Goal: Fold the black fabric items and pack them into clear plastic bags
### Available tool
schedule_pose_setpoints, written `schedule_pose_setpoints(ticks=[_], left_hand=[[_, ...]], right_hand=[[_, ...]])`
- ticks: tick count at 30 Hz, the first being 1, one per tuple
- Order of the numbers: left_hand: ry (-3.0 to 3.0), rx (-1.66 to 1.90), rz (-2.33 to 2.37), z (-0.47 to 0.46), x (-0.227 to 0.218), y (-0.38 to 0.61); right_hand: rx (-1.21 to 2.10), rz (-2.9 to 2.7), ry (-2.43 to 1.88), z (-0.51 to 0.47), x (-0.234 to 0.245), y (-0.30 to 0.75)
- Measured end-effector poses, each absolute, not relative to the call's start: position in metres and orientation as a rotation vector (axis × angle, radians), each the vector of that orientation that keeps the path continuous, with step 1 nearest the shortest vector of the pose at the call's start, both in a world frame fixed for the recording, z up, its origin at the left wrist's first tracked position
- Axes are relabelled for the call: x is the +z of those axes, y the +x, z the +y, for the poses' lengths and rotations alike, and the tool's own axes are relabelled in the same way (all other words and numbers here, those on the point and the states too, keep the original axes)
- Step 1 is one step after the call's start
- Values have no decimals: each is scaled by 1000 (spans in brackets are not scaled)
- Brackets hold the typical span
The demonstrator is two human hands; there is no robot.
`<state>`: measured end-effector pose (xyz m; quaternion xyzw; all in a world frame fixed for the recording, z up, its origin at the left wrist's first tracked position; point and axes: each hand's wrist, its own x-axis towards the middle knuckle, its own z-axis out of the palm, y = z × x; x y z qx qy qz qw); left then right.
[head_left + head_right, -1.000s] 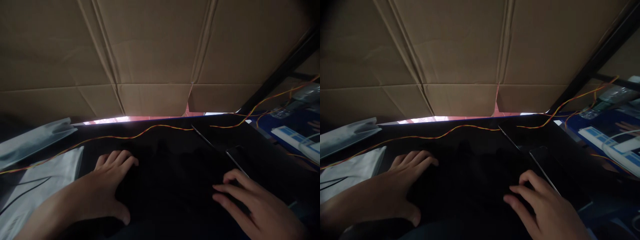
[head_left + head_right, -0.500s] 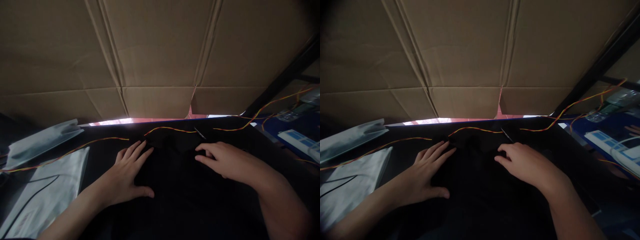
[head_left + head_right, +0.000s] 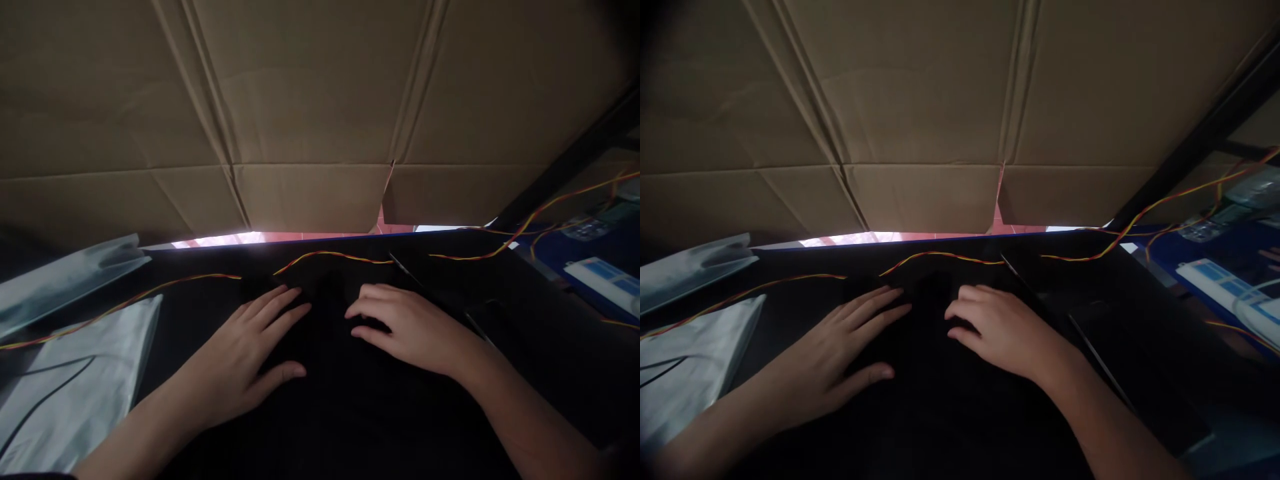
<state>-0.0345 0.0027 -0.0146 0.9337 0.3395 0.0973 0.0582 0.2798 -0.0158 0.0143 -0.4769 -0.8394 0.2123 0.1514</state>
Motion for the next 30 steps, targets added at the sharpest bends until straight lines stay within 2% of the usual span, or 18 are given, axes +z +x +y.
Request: schedule_pose_setpoints(ticks=[7,14,18,21,24,30], left_hand=[[2742,110,1140,-2,-22,-42],[2714,71,1071,-5,-17,-38],[2752,90,1097,1,-21,-43],[2801,184,1114,8,-20,-49],[2839,292,1125,14,-19,-53],[2830,306,1160,19,-23,-55]], right_hand=[[1099,-2245,-1664,-26,20,295],[437,-2385,-1399,-17,6,279],[391,-2449,-1336,-9,1,286],[284,-2218,-1359,-8,17,306],[246,-2020,-1629,-12,30,333],[481,-2197,-2028,-29,23,367]])
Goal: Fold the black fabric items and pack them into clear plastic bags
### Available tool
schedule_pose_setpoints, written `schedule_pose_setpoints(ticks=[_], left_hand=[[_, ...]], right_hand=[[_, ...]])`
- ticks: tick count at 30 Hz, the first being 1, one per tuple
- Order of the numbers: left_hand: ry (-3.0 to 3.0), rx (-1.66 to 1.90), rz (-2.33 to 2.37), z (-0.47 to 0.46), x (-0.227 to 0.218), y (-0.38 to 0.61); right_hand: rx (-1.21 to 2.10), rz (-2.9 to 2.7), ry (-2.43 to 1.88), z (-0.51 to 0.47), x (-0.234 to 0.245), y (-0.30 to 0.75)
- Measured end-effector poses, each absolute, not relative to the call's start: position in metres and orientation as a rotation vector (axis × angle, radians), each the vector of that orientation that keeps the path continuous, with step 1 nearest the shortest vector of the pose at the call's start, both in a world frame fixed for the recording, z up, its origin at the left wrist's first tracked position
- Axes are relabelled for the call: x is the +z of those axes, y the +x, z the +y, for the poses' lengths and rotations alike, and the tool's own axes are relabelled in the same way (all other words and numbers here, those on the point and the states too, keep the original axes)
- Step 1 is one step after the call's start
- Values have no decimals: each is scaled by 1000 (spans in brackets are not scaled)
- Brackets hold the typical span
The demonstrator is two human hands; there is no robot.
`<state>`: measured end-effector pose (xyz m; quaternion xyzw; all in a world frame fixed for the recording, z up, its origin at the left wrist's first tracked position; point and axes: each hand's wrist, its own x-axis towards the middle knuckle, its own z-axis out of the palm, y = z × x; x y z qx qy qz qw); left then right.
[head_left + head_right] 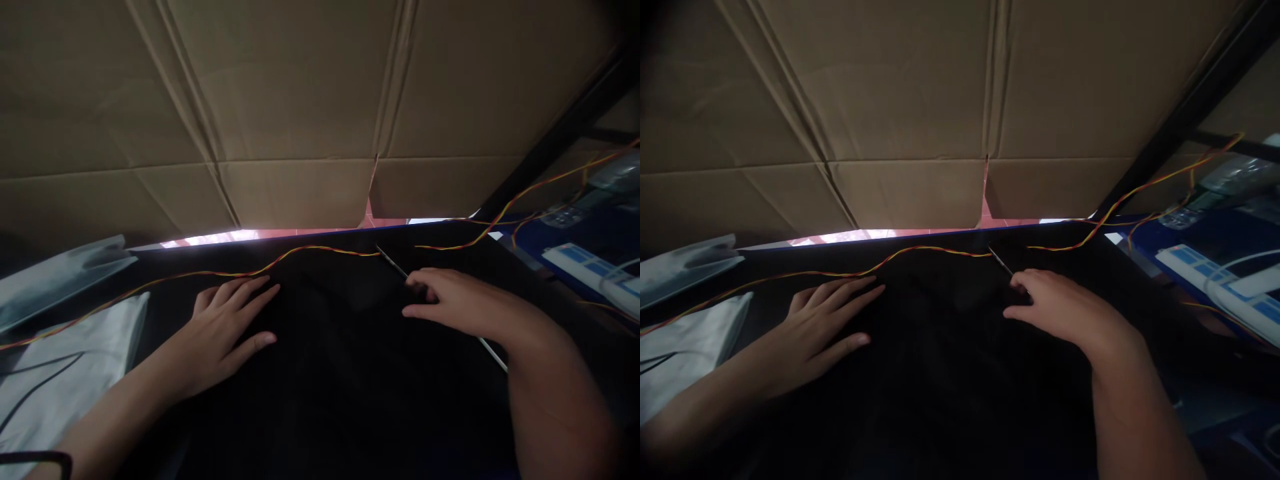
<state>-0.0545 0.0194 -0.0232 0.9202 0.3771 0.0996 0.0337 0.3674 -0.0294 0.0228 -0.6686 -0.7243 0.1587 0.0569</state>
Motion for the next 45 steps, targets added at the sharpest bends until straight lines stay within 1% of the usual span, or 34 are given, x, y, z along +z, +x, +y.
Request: schedule_pose_setpoints(ticks=[2,5,7,11,13,16,18,23,28,32,35,38,42,45], left_hand=[[2818,304,1159,20,-25,-54],[2813,290,1169,21,-26,-55],[2812,270,1179,21,-26,-56],[2805,252,1187,20,-22,-56],[2797,254,1192,20,-21,-56],[2796,238,1203,20,-22,-55],[2810,232,1199,21,-23,-55],[2857,284,1186,22,-25,-54],[2872,397,1225,20,-18,-53],[2836,457,1384,21,-18,-51],[2798,467,1497,25,-24,-53],[2763,461,1540,30,-27,-55],[2730,478,1516,32,-22,-54],[2744,618,1423,30,-12,-52]], right_hand=[[388,-2202,-1979,-42,22,363],[190,-2218,-1737,-71,25,347],[235,-2333,-1622,-96,24,338],[406,-2390,-1662,-136,12,340],[355,-2278,-1699,-146,4,347],[150,-1933,-1803,-150,-11,354],[90,-1748,-1897,-148,-22,352],[151,-1603,-2094,-143,-43,337],[367,-1499,-2176,-137,-27,328],[474,-1434,-2201,-135,-21,331],[503,-1504,-2130,-136,-24,338],[351,-1641,-2005,-122,-14,334],[136,-2031,-1715,-56,12,295],[56,-2349,-1646,3,20,262]])
